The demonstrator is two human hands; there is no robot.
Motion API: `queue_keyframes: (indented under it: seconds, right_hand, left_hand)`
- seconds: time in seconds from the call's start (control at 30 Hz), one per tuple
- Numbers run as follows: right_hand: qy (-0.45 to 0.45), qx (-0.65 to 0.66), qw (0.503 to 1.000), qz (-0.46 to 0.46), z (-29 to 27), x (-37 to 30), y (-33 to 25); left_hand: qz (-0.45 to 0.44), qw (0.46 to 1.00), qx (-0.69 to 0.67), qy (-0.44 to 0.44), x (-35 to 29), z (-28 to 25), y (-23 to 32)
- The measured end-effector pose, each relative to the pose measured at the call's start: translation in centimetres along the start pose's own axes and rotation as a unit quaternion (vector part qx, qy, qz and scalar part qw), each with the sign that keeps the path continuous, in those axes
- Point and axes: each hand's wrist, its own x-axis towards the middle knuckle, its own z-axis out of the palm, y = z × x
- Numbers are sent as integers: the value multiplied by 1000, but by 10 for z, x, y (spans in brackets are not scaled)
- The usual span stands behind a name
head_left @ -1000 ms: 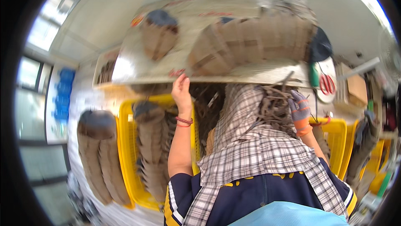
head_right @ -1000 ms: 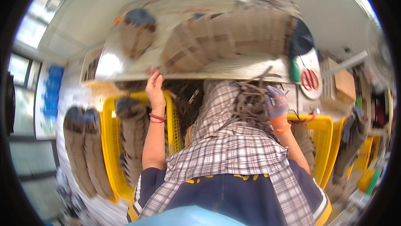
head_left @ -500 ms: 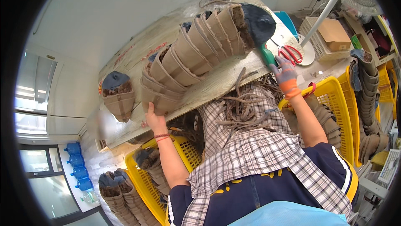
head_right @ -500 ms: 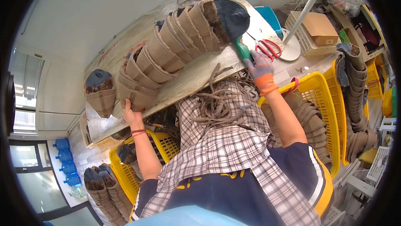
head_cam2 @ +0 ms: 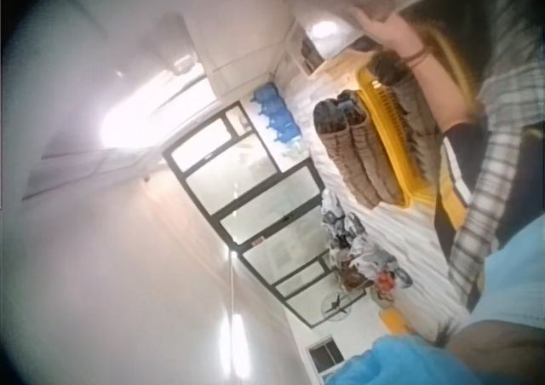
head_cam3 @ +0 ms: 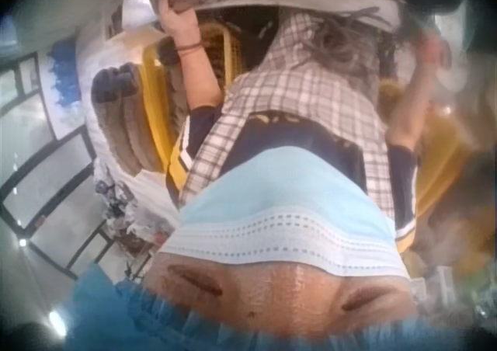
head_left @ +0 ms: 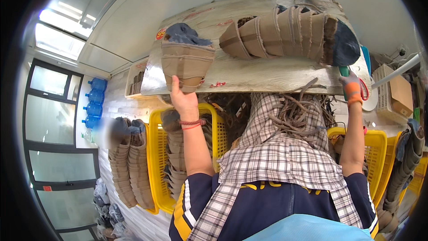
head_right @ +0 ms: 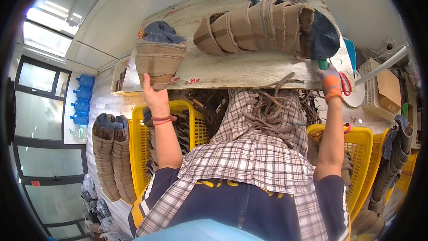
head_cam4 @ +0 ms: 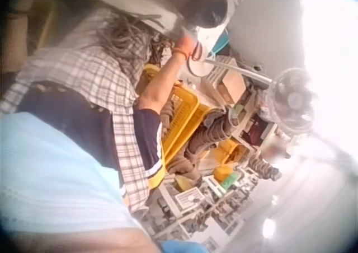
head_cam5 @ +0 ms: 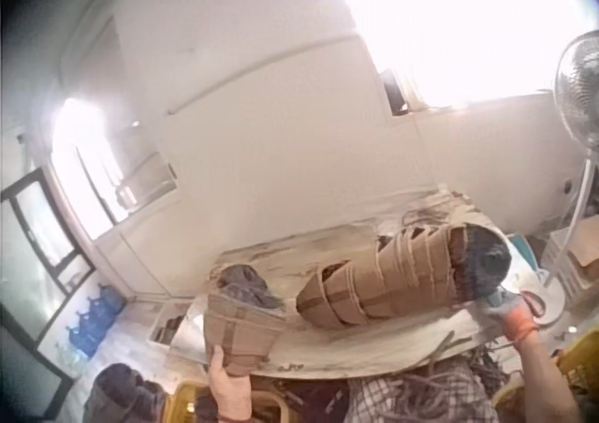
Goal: The person trims the edges of beige fabric pieces using scissors and a green handheld tool. They repeatedly pick up fabric from a yellow basket, cut or trim the edges, and place the pieces back on the table or into the basket.
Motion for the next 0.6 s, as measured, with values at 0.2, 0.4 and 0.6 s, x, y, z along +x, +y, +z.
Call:
queue_keyframes:
  seconds: [0.2, 0.4, 0.6]
  right_hand:
    - [-39, 162, 977, 132, -40, -56, 15]
    - [32, 185, 979, 79, -77, -129, -38]
    - [33, 13, 957, -289, -95, -167, -112]
  left_hand:
    - [-129, 984, -83, 94, -20, -15, 59]
    - [-234, 963, -51, 124, -48, 5, 44]
    - [-342, 935, -38, 80, -68, 18, 14]
